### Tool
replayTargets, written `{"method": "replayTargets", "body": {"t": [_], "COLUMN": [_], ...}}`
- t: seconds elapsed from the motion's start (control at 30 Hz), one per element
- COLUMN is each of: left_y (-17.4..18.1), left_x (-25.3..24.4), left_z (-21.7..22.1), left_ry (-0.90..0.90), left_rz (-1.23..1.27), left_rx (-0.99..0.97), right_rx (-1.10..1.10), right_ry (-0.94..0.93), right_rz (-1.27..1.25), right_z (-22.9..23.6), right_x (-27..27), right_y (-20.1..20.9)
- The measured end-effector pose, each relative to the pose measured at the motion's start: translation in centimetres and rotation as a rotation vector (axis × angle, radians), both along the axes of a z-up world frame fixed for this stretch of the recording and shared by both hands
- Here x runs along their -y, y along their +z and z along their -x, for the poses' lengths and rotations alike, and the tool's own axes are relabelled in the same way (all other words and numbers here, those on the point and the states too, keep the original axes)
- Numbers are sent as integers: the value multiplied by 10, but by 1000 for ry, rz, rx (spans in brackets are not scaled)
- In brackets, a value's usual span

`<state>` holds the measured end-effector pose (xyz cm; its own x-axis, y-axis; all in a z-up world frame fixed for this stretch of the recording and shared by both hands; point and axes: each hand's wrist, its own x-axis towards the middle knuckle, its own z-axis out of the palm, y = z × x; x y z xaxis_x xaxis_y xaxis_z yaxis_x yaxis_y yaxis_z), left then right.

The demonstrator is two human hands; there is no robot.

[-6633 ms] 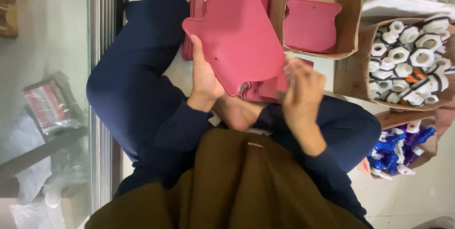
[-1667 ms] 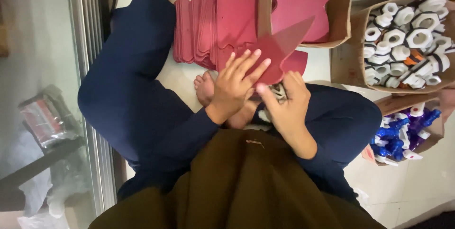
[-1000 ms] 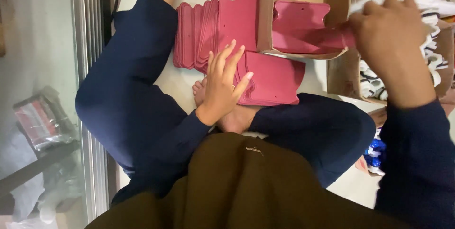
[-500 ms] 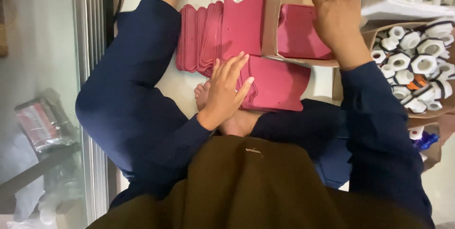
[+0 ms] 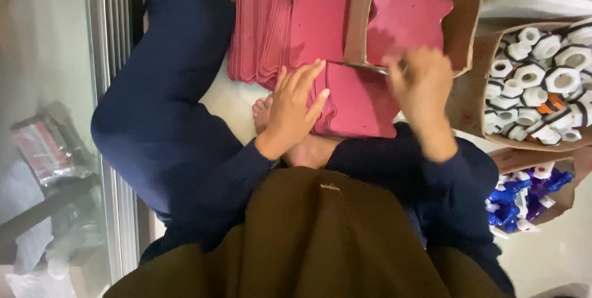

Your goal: The person sits on the floor and wipes pink plastic parts with a cloth. They pick up each part from a stack, wipe it, and place it into a cardboard box. The process is repeated for multiple parts.

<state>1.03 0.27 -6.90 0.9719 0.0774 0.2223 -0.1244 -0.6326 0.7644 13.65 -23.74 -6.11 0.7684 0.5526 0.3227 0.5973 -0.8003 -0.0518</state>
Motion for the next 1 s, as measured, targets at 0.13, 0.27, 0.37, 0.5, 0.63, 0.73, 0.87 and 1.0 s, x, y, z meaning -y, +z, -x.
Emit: {"method": "replayTargets", "body": {"t": [0.13, 0.27, 0.37, 0.5, 0.63, 0.73, 0.87, 1.0], "left_y": [-5, -11, -11, -3, 2, 5, 35, 25], "left_x": [0, 5, 6, 5, 7, 12, 24, 35], "left_z": [-4, -2, 0, 0, 5, 9, 19, 28], "left_ry": [1, 0, -3, -4, -31, -82, -201, -213], "left_rz": [4, 17, 1, 22, 48, 89, 297, 339], "left_rx": [29, 51, 57, 65, 60, 76, 124, 165], "right_rx": [-312, -353, -283, -244, -225, -105, -67, -212], "right_ry": [44, 0, -29, 31, 29, -27, -49, 60], "right_rz": [-39, 297, 290, 273, 176, 78, -225, -406], "right_z": [74, 116, 132, 125, 108, 102, 109, 123], "right_x": [-13, -14, -11, -12, -13, -13, -20, -62], "right_y": [2, -39, -66, -41, 19, 50, 71, 94]}}
